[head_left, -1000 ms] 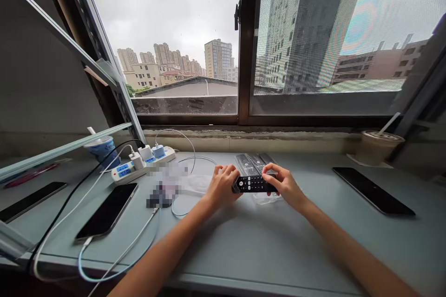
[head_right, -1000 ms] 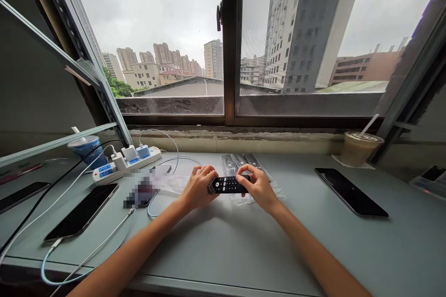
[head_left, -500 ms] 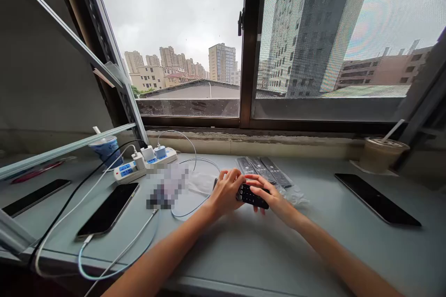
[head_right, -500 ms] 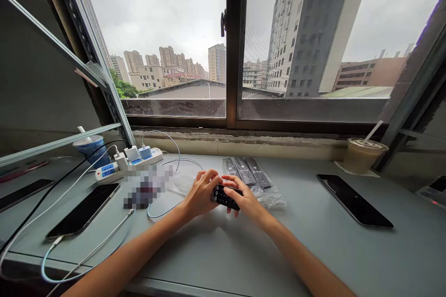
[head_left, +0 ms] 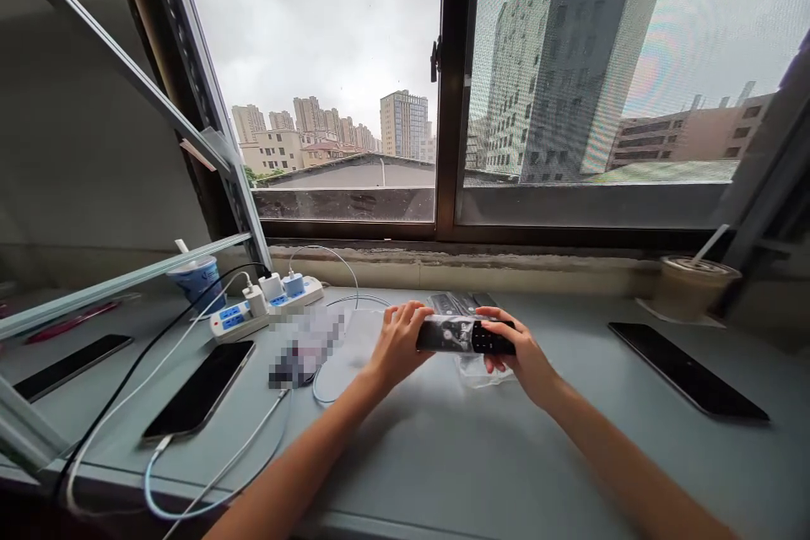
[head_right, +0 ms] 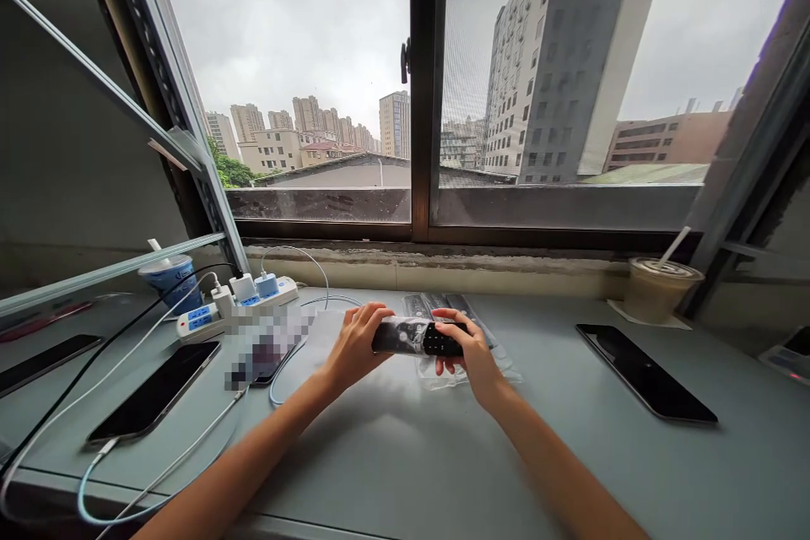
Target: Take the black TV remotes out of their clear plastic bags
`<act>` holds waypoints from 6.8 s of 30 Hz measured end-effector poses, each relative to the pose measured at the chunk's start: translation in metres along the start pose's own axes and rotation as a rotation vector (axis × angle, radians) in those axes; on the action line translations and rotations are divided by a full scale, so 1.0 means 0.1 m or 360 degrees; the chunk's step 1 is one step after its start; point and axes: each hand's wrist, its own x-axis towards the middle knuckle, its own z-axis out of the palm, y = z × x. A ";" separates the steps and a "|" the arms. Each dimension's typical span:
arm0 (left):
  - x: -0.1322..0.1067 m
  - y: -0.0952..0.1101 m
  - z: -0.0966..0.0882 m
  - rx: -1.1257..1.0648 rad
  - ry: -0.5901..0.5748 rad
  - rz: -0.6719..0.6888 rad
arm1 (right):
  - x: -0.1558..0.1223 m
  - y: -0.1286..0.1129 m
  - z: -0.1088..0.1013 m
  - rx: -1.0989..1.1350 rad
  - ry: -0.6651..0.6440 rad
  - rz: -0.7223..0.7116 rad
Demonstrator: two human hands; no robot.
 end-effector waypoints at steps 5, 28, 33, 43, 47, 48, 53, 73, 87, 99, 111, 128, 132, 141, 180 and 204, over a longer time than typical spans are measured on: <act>0.00 0.01 -0.01 0.0087 -0.0078 0.0007 | 0.02 -0.01 -0.04 0.0093 0.0069 0.0005; 0.02 -0.03 -0.06 0.0222 -0.0098 0.0061 | 0.04 0.13 -0.03 0.0127 -0.0446 0.0188; -0.01 0.04 -0.03 0.0187 -0.0225 0.0151 | 0.04 0.16 0.01 -0.0020 -0.0449 0.0165; -0.04 0.14 0.03 0.0071 -0.0387 0.0168 | 0.07 0.24 0.01 -0.0548 -0.0321 -0.0003; -0.05 0.17 0.04 0.0097 -0.0438 0.0223 | 0.12 0.33 0.00 -0.0603 -0.0330 -0.0022; -0.05 0.18 0.05 0.0100 -0.0447 0.0237 | 0.13 0.35 0.00 -0.0610 -0.0325 -0.0027; -0.06 0.20 0.06 0.0074 -0.0473 0.0275 | 0.11 0.37 0.02 -0.0769 -0.0177 -0.0095; -0.01 0.15 -0.03 -0.0048 -0.0502 0.0272 | 0.10 0.28 0.02 -0.0699 -0.0220 -0.0212; 0.03 0.05 -0.13 0.0046 0.0256 0.0358 | 0.10 0.04 -0.08 -0.0334 0.0122 -0.0270; 0.01 0.07 -0.17 0.0319 0.0512 0.0707 | 0.12 0.10 -0.08 -0.0336 0.0083 -0.0203; -0.04 0.10 -0.06 -0.0004 0.0367 0.0981 | 0.09 0.04 -0.07 -0.0369 0.0101 -0.0268; -0.04 0.18 -0.01 0.0062 -0.0749 0.0274 | 0.15 0.03 -0.17 -0.0384 0.0208 -0.0316; -0.05 0.17 0.01 0.0093 -0.0817 0.0256 | 0.18 0.02 -0.22 -0.0437 0.0305 -0.0329; -0.10 -0.10 0.21 -0.0099 -0.0539 0.0115 | 0.21 0.01 -0.36 -0.0568 0.0475 -0.0336; -0.07 -0.24 0.22 0.0165 -0.0625 -0.0507 | 0.50 0.37 -0.81 -0.1930 0.0405 -0.0282; -0.05 -0.20 0.17 0.0065 -0.0868 -0.0371 | 0.39 0.29 -0.77 -0.2300 0.0213 -0.0055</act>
